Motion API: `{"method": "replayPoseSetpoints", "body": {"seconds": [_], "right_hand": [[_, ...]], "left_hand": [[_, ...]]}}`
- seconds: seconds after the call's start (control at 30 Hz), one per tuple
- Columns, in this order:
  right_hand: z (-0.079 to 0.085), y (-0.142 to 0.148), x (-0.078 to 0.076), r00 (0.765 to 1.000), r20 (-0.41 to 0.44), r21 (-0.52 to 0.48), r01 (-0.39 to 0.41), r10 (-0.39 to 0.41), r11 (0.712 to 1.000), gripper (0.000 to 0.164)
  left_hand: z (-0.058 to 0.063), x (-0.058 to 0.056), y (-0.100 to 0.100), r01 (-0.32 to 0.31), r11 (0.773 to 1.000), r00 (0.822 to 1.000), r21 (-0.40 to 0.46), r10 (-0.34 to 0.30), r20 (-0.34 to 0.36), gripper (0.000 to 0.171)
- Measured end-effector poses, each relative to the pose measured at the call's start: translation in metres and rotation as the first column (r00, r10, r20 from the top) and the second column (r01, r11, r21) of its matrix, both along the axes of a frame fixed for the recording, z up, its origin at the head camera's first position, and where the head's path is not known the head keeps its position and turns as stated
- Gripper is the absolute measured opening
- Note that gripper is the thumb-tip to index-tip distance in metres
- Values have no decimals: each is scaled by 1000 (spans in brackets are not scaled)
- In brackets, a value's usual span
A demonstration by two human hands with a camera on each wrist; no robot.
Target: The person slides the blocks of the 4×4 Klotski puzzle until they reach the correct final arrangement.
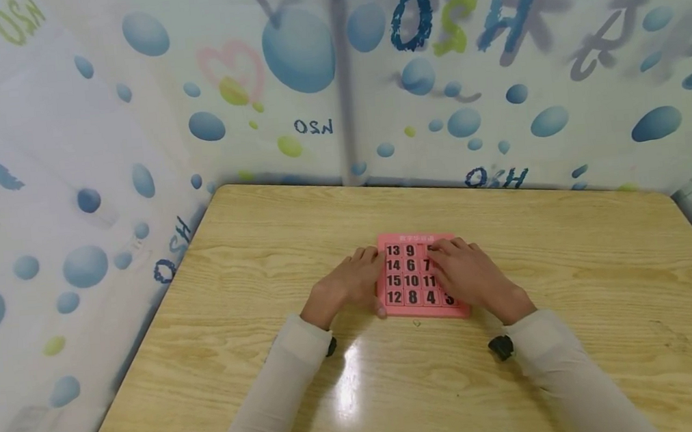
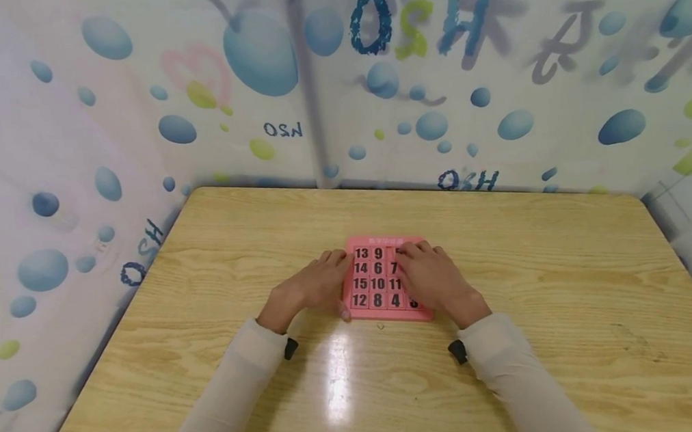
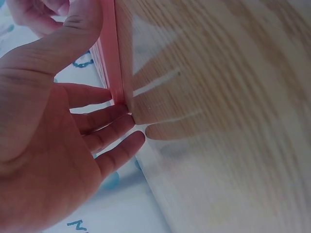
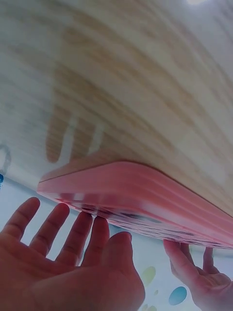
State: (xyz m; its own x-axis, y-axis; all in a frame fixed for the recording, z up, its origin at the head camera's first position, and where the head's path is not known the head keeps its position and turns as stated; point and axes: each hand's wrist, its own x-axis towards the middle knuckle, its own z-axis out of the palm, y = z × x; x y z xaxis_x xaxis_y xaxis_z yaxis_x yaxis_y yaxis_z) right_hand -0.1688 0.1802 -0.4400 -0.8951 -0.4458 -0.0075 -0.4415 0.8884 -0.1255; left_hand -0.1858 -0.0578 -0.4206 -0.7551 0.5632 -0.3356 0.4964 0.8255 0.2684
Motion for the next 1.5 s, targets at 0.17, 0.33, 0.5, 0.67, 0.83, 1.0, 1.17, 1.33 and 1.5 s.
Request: {"method": "replayPoseSetpoints", "body": {"seconds": [0.17, 0.33, 0.5, 0.67, 0.83, 1.0, 1.17, 1.33, 1.5], "right_hand": [[2, -4, 0, 1000, 9, 9, 4, -4, 1000, 42], [2, -9, 0, 1000, 26, 16, 3, -3, 1000, 44], [-1, -5, 1, 1000, 14, -12, -1, 1, 1000, 44], [-2, 10, 6, 1000, -19, -42, 8, -9, 999, 40], [0, 22, 12, 999, -38, -35, 6, -7, 999, 35], [2, 26, 17, 999, -32, -38, -29, 28, 999, 29], [3, 25, 19, 998, -28, -21, -52, 51, 998, 26], [1, 23, 17, 999, -31, -8, -31, 30, 1000, 28], [0, 22, 15, 999, -30, 0, -14, 14, 1000, 32]], "left_hand": [[0, -1, 0, -3, 1000, 1000, -4, 3, 9, 117], [-1, -2, 0, -3, 1000, 1000, -13, 3, 11, 117], [0, -1, 1, -6, 1000, 1000, -11, 6, 19, 118], [0, 0, 2, -5, 1000, 1000, -10, 5, 21, 118], [0, -1, 1, -10, 1000, 1000, -16, 11, 20, 118], [-1, -2, 0, -9, 1000, 1000, -13, 9, 20, 118], [-1, -1, 0, -8, 1000, 1000, -9, 9, 23, 117], [-2, -2, 1, -5, 1000, 1000, -19, 6, 17, 118], [-1, -2, 1, -6, 1000, 1000, -24, 7, 20, 118]]}}
